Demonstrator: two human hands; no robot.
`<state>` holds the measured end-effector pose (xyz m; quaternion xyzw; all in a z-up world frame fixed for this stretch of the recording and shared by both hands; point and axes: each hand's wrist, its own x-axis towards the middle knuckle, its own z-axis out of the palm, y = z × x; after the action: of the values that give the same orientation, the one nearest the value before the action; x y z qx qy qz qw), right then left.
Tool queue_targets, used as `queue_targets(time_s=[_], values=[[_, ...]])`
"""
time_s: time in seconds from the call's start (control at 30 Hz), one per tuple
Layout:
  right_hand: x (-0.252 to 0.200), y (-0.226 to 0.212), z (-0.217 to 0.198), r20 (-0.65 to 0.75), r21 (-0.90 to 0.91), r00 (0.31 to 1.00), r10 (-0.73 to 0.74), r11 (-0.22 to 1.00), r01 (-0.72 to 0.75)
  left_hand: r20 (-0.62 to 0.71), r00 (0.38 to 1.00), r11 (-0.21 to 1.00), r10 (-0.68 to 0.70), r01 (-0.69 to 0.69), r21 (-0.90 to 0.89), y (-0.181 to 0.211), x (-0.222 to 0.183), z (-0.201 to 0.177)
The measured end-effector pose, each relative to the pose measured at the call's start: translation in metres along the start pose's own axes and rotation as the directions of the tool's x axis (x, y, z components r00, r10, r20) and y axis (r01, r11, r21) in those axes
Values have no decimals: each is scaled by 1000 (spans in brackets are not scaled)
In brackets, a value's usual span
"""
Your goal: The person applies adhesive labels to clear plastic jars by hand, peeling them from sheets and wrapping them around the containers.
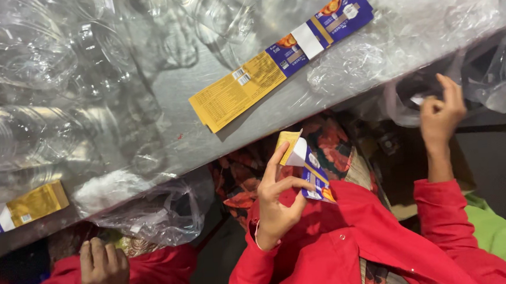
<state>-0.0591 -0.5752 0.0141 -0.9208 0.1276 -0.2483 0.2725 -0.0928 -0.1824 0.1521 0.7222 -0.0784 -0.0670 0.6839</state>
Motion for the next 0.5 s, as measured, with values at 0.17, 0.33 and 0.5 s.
queue_targets(time_s=[0.17,0.33,0.5], values=[[2,15,9,9,-217,996,-93,972,93,5,1000,1000,-23,23,-18,-6,1,3],[9,4,8,80,-47,973,214,976,-211,-25,1000,1000,12,-12,-5,-15,-2,3],[2,-68,-8,59,110,988,-146,984,139,10,998,998,-56,56,-8,-2,8,4]])
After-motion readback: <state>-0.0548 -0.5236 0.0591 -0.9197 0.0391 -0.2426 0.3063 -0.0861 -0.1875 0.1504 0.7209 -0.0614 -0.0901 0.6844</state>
